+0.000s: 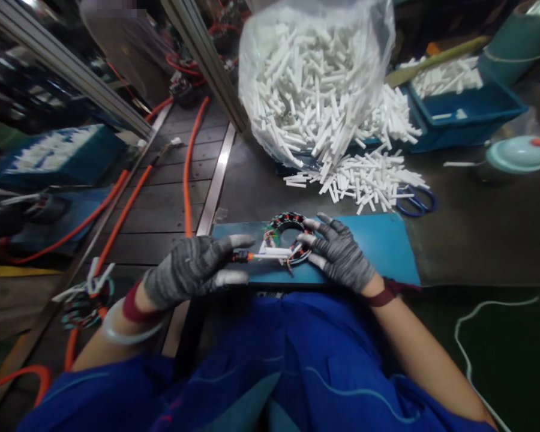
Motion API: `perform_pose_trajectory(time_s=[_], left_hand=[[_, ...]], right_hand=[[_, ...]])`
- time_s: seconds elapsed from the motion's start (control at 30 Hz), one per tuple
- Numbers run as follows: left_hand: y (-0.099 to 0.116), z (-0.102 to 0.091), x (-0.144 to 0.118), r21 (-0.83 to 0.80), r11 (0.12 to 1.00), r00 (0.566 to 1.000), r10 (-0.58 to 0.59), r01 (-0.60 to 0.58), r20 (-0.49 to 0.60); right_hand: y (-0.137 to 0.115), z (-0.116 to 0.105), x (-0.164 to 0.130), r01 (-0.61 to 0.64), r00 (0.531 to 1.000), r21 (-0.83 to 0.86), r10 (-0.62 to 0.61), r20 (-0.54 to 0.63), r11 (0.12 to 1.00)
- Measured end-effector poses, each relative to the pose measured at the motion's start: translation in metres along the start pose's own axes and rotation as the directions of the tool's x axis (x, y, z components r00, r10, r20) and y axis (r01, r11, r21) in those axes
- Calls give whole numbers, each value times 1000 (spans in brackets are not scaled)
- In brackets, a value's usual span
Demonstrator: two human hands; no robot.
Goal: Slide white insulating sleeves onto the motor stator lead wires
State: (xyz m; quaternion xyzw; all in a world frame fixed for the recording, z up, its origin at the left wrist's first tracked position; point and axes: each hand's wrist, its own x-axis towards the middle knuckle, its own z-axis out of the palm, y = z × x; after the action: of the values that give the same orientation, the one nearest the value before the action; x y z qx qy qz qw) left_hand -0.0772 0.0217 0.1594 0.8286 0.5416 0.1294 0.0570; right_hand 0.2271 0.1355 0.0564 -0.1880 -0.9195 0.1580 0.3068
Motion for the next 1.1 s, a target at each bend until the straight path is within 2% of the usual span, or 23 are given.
perform_pose_trajectory(time_s=[0.03, 0.1, 0.17, 0.27, 0.37, 0.43, 0.5, 0.57, 0.6, 0.67, 0.8, 0.9, 0.97, 1.1], left_hand=[[5, 0, 2, -23, 998, 998, -51, 50, -48], [1, 6, 13, -152, 979, 984, -152, 136, -93], [-13, 14, 25, -354, 915, 975, -219, 193, -36], [-27, 11, 34, -514, 835, 979, -197, 197, 56], [-14, -1, 38, -478, 868, 987, -162, 133, -20], [3, -1, 48, -419, 901, 989, -142, 112, -40], [16, 8, 65, -295, 948, 991, -94, 117, 91], [24, 21, 81, -156, 983, 962, -52, 96, 268], [26, 26, 86, -113, 991, 947, -36, 76, 319], [26, 30, 89, -93, 995, 940, -2, 36, 341], [21, 22, 68, -10, 1000, 970, 1, 1, 244], [18, 15, 51, 68, 995, 996, -80, 77, 34], [17, 16, 46, 9, 990, 989, -140, 141, -56], [20, 29, 46, -200, 954, 968, -241, 223, -70]], right_hand=[[3, -7, 3, -28, 1000, 39, 28, 6, 999], [3, -14, 9, -72, 997, 132, 71, 12, 989], [-2, -14, 15, -104, 995, 208, 99, 31, 973], [-9, -8, 19, -167, 986, 237, 157, 60, 957], [-11, -4, 23, -218, 975, 207, 203, 91, 954], [-11, -4, 28, -227, 970, 148, 210, 124, 963], [-10, -4, 34, -214, 969, 92, 200, 144, 972], [-10, -4, 37, -197, 973, 68, 186, 136, 978], [-10, -4, 38, -189, 975, 70, 179, 131, 979], [-11, -5, 37, -180, 977, 92, 167, 136, 979], [-16, -12, 35, -162, 973, 159, 131, 188, 974], [-22, -15, 34, -150, 973, 137, 122, 195, 979], [-26, -13, 33, -186, 969, 118, 163, 184, 975], [-27, -1, 31, -280, 960, 259, 272, 65, 925]])
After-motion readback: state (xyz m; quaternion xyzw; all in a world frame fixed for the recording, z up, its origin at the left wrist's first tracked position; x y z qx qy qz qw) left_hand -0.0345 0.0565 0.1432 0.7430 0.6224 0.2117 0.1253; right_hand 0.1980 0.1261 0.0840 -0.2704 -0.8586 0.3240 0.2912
